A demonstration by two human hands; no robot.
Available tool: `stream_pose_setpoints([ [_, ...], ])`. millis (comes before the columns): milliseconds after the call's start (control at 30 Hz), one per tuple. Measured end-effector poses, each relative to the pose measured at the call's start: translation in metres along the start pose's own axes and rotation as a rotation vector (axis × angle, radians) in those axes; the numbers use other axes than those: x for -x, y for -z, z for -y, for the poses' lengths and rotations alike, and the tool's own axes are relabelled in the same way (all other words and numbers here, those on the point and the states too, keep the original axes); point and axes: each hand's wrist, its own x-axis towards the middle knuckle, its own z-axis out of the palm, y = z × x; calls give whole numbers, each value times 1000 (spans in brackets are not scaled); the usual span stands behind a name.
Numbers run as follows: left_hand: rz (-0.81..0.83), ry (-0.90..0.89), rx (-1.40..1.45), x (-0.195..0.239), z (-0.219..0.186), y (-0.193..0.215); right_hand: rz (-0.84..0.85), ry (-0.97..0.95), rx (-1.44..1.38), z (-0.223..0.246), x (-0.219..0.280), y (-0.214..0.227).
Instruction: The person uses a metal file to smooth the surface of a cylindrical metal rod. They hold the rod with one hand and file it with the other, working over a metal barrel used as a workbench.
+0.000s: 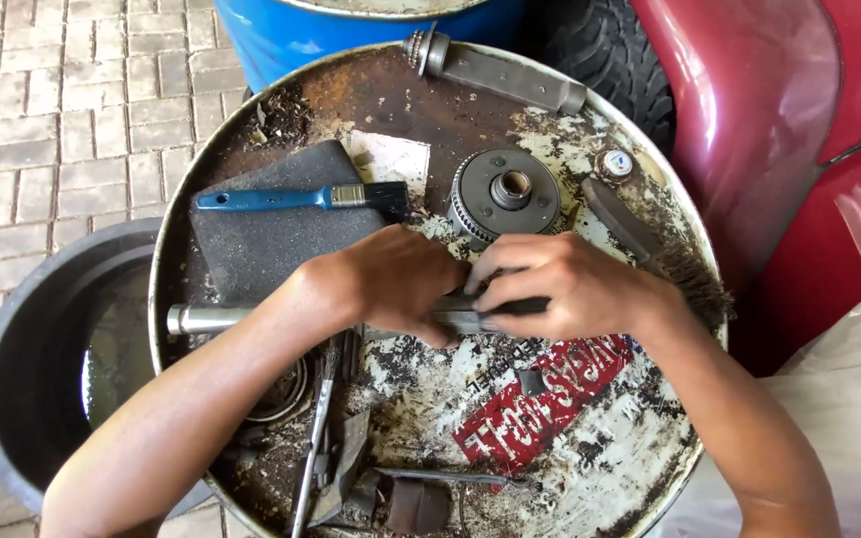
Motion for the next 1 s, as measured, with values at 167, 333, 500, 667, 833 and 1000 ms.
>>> stream_pose_setpoints([
  [167,21,14,3,3,-3,2,95,-165,-133,-3,7,7],
  [333,37,38,16,4,-3,3,112,-205,-154,-5,9,5],
  [500,51,63,7,8,-5,4,123,-221,-122,-12,14,0],
  [667,45,107,1,9,-17,8,63,-207,-125,-10,13,-1],
  [833,35,217,6,4,-18,-3,40,9,2,-3,15,1],
  [1000,-11,222,-161,-9,-8,-8,109,-258,-47,11,16,17],
])
